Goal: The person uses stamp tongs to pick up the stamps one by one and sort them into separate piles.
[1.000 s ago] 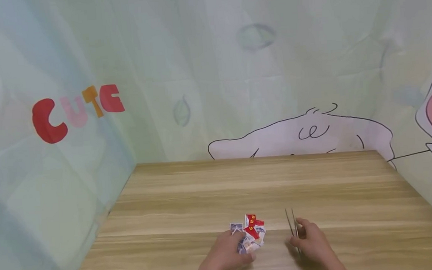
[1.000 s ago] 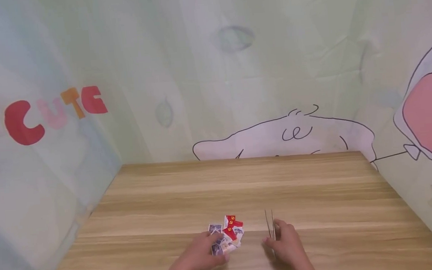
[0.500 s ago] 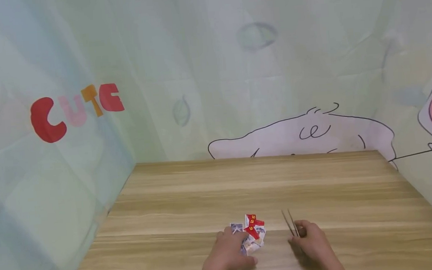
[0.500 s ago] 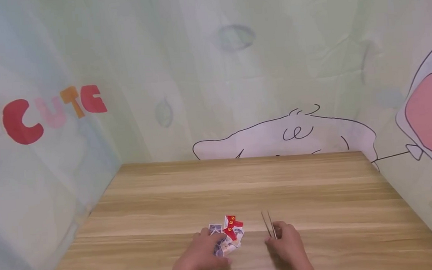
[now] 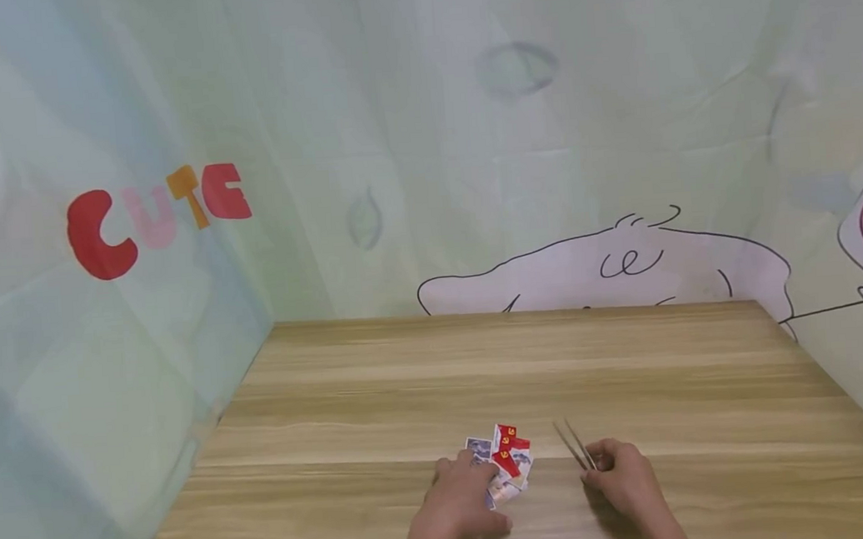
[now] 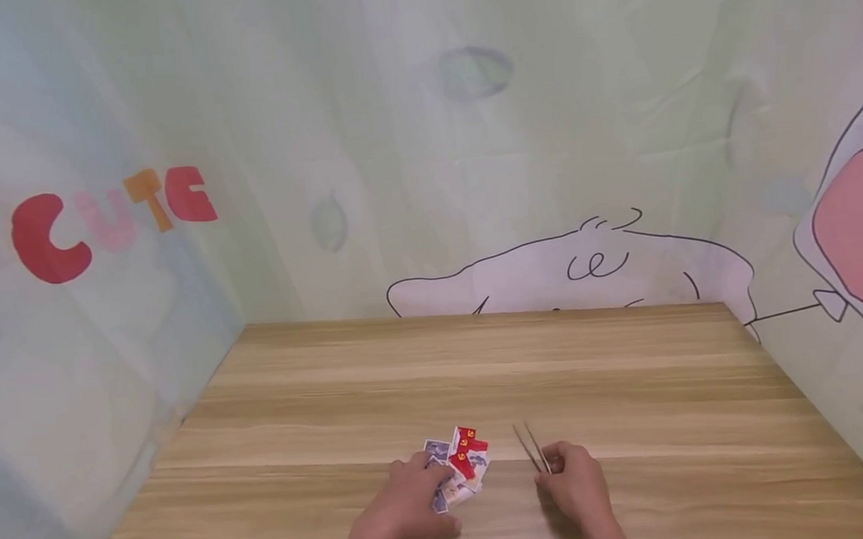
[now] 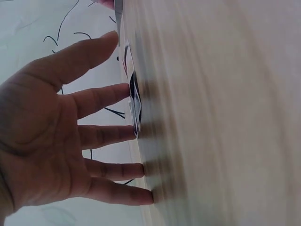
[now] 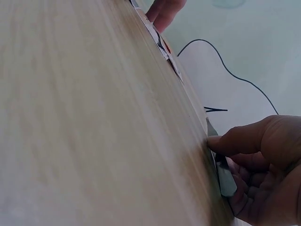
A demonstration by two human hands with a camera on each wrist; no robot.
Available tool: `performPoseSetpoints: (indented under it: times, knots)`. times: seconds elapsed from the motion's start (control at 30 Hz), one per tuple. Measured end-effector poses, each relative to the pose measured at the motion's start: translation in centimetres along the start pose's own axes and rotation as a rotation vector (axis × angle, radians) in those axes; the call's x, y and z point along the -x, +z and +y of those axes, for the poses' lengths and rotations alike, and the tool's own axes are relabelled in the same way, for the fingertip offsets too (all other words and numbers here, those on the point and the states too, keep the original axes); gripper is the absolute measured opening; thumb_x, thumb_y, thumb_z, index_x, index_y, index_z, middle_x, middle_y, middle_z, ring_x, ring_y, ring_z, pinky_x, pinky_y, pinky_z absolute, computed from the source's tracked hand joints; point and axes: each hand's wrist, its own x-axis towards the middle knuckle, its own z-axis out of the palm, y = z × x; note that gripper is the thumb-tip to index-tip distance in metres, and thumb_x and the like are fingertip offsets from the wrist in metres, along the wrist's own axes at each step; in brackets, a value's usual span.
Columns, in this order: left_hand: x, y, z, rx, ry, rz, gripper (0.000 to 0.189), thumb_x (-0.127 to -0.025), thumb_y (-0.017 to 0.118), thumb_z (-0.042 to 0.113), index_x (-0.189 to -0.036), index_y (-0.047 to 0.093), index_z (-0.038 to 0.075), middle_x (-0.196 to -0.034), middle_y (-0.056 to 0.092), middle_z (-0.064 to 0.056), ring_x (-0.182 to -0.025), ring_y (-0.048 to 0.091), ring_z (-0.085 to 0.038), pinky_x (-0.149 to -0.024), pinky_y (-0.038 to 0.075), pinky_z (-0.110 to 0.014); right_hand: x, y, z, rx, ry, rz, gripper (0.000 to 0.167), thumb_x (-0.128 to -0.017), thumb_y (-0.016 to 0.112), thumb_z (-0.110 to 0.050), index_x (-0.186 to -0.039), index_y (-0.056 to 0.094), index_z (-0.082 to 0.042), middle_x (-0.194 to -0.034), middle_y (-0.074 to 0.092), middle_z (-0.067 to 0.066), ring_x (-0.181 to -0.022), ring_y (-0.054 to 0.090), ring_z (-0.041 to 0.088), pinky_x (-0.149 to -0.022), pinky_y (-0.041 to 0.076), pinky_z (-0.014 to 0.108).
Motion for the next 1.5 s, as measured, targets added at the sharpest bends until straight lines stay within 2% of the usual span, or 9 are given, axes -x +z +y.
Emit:
performPoseSetpoints:
  times: [0.2, 0.47, 0.7, 0.97, 1.27, 1.5]
  knots:
    - [-0.4, 0.0, -0.1, -0.033, 0.019, -0.003, 0.064, -0.058, 0.082, 0.03, -0.115, 0.063, 0.011, -0.11, 0.05, -0.011, -0.094, 0.041, -0.03, -0.074, 0.045, -0.045, 0.1, -0.1, -0.2, -0.014, 0.03, 0.006, 0.025, -0.068, 0.071, 0.003, -0.092, 0.066, 0.007, -0.069, 0.055, 0.001, -0.067, 0.049, 0.018, -0.06, 0.042, 0.032]
    - [-0.7, 0.0, 0.1, -0.065, 0.024, -0.023, 0.067, -0.049, 0.083, 0.015, -0.113, 0.063, 0.015, -0.107, 0.05, -0.008, -0.09, 0.04, -0.026, -0.066, 0.044, -0.037, 0.3, -0.4, -0.2, -0.036, 0.062, 0.002, 0.022, -0.07, 0.066, 0.005, -0.092, 0.066, 0.008, -0.073, 0.059, 0.002, -0.069, 0.051, 0.019, -0.061, 0.043, 0.032]
    - [-0.7, 0.0, 0.3, -0.074, 0.017, -0.028, 0.069, -0.049, 0.084, 0.01, -0.114, 0.063, 0.014, -0.11, 0.05, -0.01, -0.092, 0.042, -0.029, -0.066, 0.047, -0.039, 0.9, -0.7, -0.5, -0.091, 0.071, 0.009, 0.024, -0.072, 0.062, 0.007, -0.095, 0.064, 0.01, -0.074, 0.055, 0.004, -0.068, 0.048, 0.019, -0.057, 0.041, 0.03]
    - [-1.1, -0.5, -0.5, -0.156, 0.051, -0.028, 0.065, -0.052, 0.083, 0.01, -0.114, 0.062, 0.014, -0.107, 0.049, -0.011, -0.089, 0.042, -0.025, -0.064, 0.047, -0.035, 1.0, -0.5, -0.9, -0.098, 0.02, 0.04, 0.02, -0.076, 0.061, 0.005, -0.096, 0.064, 0.006, -0.077, 0.057, 0.004, -0.071, 0.049, 0.019, -0.063, 0.041, 0.032]
    - [-0.9, -0.4, -0.5, -0.138, 0.047, -0.059, 0.062, -0.052, 0.084, 0.01, -0.11, 0.062, 0.014, -0.104, 0.048, -0.009, -0.087, 0.04, -0.024, -0.061, 0.044, -0.034, 1.7, -1.1, -0.7, -0.031, -0.016, -0.025, 0.014, -0.076, 0.061, 0.006, -0.089, 0.065, 0.004, -0.076, 0.059, 0.006, -0.07, 0.051, 0.017, -0.064, 0.042, 0.032]
    - [-0.7, -0.4, -0.3, -0.126, 0.046, -0.046, 0.062, -0.05, 0.083, 0.01, -0.108, 0.062, 0.014, -0.103, 0.047, -0.01, -0.088, 0.04, -0.025, -0.06, 0.045, -0.034, 1.7, -1.5, -1.1, 0.054, -0.109, -0.057, 0.014, -0.073, 0.066, 0.005, -0.085, 0.067, -0.001, -0.077, 0.061, 0.001, -0.071, 0.053, 0.015, -0.065, 0.045, 0.033]
